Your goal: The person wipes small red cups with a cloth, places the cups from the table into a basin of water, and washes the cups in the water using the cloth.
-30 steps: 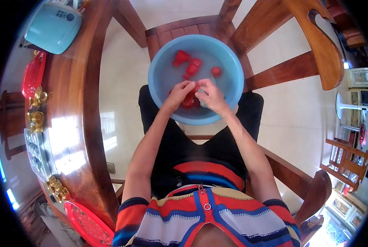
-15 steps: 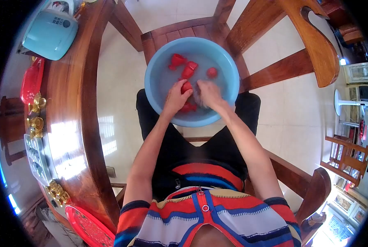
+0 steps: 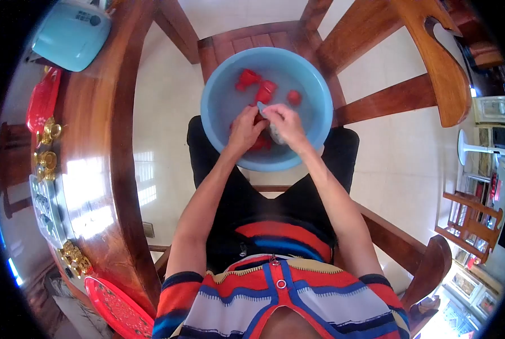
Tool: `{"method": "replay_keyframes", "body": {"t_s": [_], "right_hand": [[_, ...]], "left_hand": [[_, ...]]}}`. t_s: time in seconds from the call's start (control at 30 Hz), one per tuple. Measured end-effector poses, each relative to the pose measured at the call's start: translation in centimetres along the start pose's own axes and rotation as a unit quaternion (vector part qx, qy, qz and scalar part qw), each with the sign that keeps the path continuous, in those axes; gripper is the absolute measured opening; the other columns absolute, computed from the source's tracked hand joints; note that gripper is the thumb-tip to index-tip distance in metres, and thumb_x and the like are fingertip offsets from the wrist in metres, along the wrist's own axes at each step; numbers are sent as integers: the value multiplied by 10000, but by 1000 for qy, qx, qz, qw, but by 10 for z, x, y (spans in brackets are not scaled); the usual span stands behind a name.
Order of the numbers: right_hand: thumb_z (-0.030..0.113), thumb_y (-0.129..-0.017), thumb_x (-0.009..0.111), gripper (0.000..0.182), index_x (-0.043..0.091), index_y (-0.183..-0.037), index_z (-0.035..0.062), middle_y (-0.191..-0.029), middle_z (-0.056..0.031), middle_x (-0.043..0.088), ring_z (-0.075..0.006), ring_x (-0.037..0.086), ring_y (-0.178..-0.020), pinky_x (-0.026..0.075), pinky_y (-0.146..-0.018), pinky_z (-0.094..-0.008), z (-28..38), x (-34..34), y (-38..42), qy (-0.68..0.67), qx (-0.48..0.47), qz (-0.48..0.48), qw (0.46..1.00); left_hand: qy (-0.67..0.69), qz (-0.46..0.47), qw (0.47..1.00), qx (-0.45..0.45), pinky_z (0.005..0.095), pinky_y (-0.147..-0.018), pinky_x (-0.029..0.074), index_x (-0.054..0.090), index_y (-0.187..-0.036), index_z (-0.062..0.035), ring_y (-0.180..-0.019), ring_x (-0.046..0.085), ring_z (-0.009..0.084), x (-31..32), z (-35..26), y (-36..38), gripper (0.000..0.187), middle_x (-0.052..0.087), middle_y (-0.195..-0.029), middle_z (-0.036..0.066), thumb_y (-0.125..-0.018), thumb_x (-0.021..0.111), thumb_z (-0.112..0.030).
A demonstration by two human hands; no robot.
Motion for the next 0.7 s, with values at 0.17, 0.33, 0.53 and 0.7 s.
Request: {"method": "replay_keyframes", "body": {"t_s": [0.17, 0.33, 0.53, 0.7], "right_hand": [[233, -832, 603, 286, 595, -970, -17, -861, -72, 616, -141, 570, -784, 457, -699, -279, -22, -5, -1, -117, 178, -89, 973], [250, -843, 592, 276, 597, -943, -7, -812, -75, 616, -129, 570, -695, 465, -605, -278, -18, -12, 3, -67, 136, 0, 988], [233, -841, 586, 251, 602, -924, -4, -742, -61, 621, -118, 570, -676, 456, -581, -274, -24, -15, 6, -123, 162, -6, 979], [222, -836, 587, 229, 605, -905, 4, -727, -57, 613, -107, 563, -650, 446, -559, -267, -24, -12, 7, -43, 83, -16, 996]], "left_hand": [[11, -38, 999, 37, 392, -755, 450, 553, -1052, -31, -906, 565, 339, -5, -19, 6, 339, 574, -981, 148, -731, 642, -96], [-18, -9, 999, 39, 372, -779, 457, 539, -1092, -31, -930, 569, 328, 0, -21, 9, 391, 573, -1019, 149, -716, 641, -63], [74, -1, 996, -51, 345, -715, 473, 515, -1100, 1, -853, 592, 244, 6, -1, 5, 342, 594, -964, 133, -821, 604, -176], [244, 85, 955, -147, 387, -668, 458, 525, -1044, 2, -773, 617, 315, 8, 2, 4, 374, 622, -840, 180, -819, 630, -277]]}}
Point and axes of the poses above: each hand's wrist, its own y-axis away from the middle knuckle, its own x-axis out of the palm, z = x × y, the point moved 3 cm from there along -y, towards the middle knuckle
